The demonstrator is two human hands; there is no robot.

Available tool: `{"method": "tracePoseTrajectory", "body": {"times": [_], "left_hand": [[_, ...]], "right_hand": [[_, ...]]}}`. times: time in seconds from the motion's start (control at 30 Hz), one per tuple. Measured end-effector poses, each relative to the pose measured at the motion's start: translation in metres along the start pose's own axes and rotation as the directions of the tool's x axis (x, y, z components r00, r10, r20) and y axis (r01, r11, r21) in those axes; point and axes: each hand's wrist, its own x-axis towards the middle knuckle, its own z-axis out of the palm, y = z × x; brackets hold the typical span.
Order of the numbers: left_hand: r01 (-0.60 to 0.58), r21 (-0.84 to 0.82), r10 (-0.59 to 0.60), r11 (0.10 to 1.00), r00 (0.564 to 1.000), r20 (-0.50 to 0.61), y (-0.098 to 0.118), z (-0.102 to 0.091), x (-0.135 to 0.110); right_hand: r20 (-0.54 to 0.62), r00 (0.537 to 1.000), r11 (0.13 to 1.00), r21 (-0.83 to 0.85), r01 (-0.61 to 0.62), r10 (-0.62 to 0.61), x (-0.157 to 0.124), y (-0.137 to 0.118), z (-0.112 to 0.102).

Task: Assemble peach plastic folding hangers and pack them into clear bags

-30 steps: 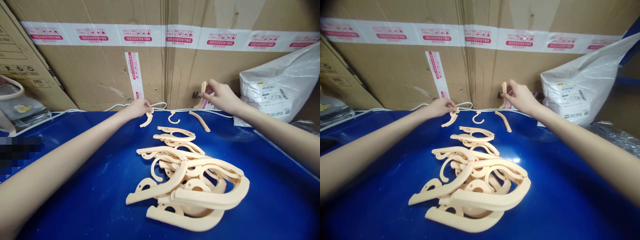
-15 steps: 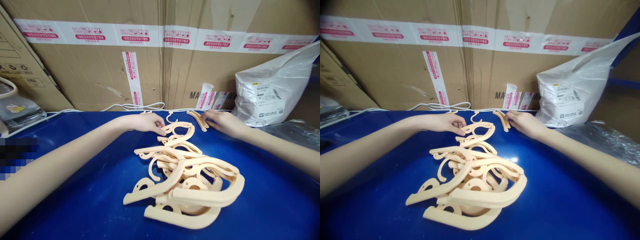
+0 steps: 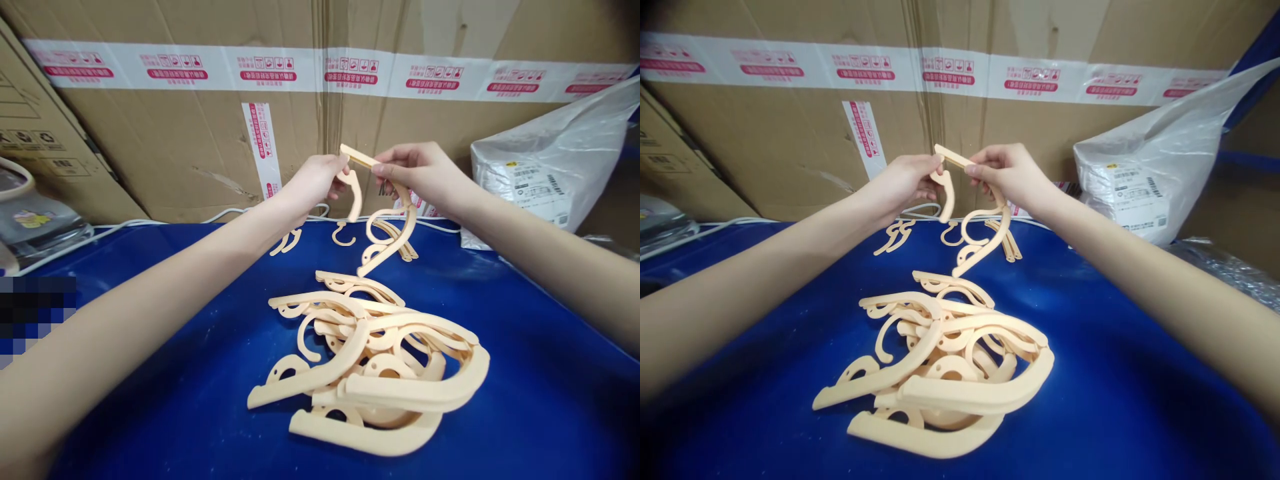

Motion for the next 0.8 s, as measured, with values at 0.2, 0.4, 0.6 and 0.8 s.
{"method": "tracePoseTrajectory", "body": {"times": [0.2, 0.4, 0.6, 0.8], "left_hand": [[-0.127, 0.441, 0.154, 0.888, 0.988, -0.027, 0.007, 0.003, -0.003], [-0.133, 0.777, 0.210, 0.616, 0.978, 0.001, -0.010, -0.013, -0.017], [-0.016, 0.838, -0.080, 0.545, 0.994, 0.071, -0.043, -0.053, -0.012], [0.063, 0.847, -0.086, 0.527, 0.996, -0.020, -0.055, -0.061, -0.018]], "right_hand": [[-0.028, 0.967, 0.788, -0.586, 0.188, -0.252, 0.006, -0.017, 0.003], [0.078, 0.997, 0.960, -0.277, 0.049, -0.029, 0.007, -0.006, -0.001], [0.069, 0.986, 0.988, 0.025, -0.155, 0.153, 0.001, 0.011, -0.020], [-0.032, 0.982, 0.971, 0.159, -0.180, 0.187, -0.002, 0.016, -0.013]]}}
